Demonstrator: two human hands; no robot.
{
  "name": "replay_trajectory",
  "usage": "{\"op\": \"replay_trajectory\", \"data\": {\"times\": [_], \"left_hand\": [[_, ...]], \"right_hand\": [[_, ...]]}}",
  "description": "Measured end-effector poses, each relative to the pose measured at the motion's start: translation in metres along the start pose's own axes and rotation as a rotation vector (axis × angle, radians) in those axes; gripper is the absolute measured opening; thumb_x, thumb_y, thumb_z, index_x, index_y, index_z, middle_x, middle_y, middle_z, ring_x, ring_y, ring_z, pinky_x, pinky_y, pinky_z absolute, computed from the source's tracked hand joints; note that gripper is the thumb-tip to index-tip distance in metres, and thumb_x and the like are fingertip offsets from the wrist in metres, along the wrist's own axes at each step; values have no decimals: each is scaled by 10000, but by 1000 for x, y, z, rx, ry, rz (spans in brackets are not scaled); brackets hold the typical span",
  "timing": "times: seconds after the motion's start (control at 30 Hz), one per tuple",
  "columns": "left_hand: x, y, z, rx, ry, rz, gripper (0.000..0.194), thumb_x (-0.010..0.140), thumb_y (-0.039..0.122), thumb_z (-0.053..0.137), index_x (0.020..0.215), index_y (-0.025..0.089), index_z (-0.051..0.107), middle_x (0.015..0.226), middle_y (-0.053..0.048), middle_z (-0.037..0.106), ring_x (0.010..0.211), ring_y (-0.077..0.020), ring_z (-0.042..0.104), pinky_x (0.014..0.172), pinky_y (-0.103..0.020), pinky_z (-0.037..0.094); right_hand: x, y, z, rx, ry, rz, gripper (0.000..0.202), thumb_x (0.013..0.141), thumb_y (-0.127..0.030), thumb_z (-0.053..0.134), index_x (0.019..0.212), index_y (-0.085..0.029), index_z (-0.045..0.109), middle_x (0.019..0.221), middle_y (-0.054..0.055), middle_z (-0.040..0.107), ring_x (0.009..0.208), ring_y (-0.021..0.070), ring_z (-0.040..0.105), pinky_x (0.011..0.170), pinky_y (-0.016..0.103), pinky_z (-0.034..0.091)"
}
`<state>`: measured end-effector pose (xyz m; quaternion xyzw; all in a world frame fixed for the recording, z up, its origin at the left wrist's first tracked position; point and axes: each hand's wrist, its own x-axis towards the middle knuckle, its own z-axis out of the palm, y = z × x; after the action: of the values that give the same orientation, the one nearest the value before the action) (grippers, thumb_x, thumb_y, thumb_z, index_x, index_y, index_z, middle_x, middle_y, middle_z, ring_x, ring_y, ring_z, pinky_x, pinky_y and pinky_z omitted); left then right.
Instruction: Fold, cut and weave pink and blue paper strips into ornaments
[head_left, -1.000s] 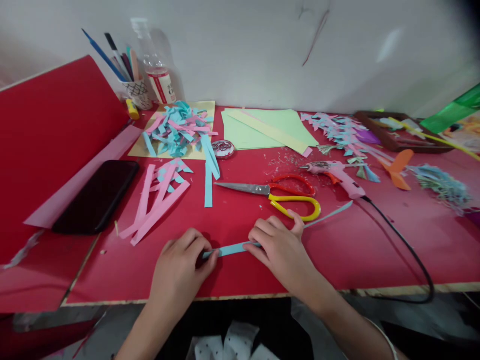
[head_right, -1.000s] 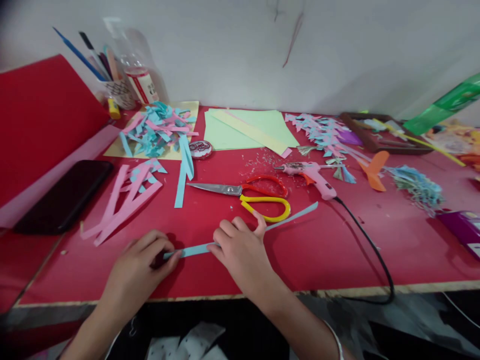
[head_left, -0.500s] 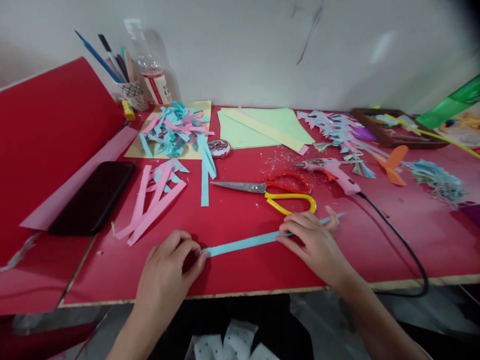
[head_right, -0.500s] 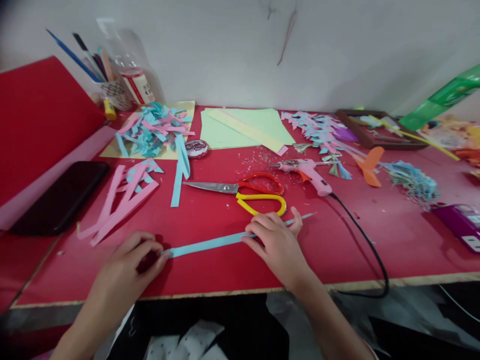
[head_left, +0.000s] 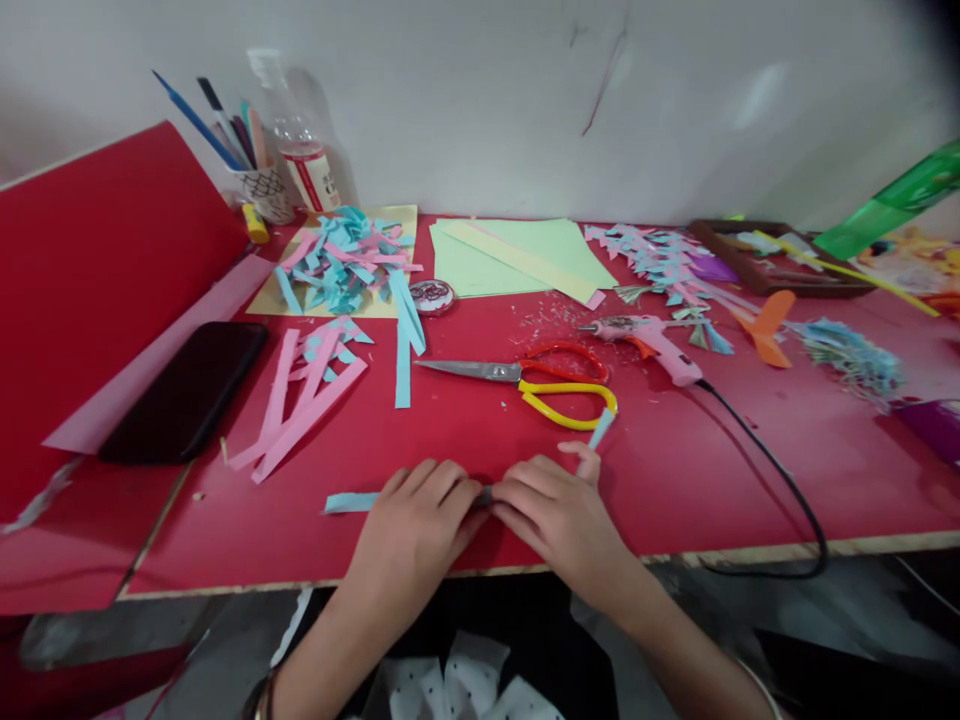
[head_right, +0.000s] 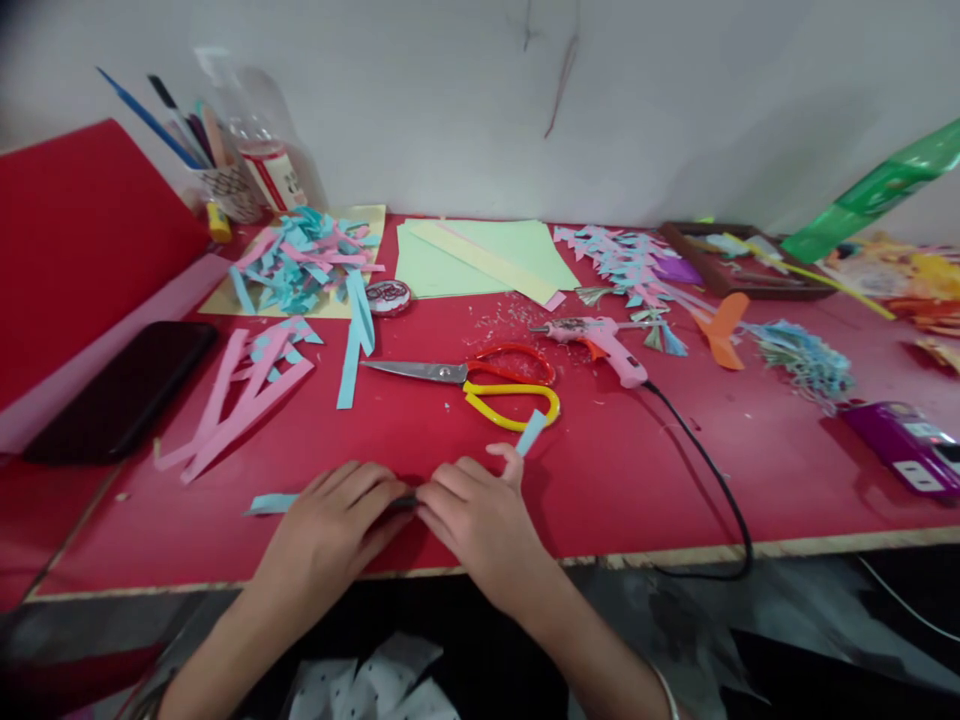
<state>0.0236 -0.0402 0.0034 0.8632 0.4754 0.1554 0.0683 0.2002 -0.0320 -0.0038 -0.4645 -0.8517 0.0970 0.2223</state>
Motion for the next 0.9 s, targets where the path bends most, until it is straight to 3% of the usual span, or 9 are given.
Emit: {"op": "replay_trajectory", "data": {"times": [0.2, 0.33, 0.9], "left_hand": [[5, 0, 9, -127, -8, -126, 129, 818, 194, 456, 745, 161, 558, 728, -26, 567, 677, -145, 513, 604, -259, 402], [7, -1, 7, -98, -13, -177, 127, 802, 219, 488, 701, 160, 539, 701, -18, 562, 648, -146, 512, 583, -259, 390], [14, -1, 1, -20, -132, -175, 122, 811, 219, 458, 709, 173, 507, 693, -2, 547, 619, -135, 499, 533, -243, 333]], "right_hand": [[-4, 9, -7, 24, 34, 89, 193, 842, -299, 465, 719, -228, 595, 741, -39, 634, 701, 103, 551, 895, 350, 151], [-8, 18, -16, 34, -7, 126, 197, 833, -321, 474, 710, -223, 594, 746, -18, 635, 712, 125, 545, 890, 369, 138], [-7, 19, -16, -91, -37, 180, 195, 832, -262, 464, 672, -208, 562, 678, -36, 581, 704, 126, 502, 858, 373, 121]]}}
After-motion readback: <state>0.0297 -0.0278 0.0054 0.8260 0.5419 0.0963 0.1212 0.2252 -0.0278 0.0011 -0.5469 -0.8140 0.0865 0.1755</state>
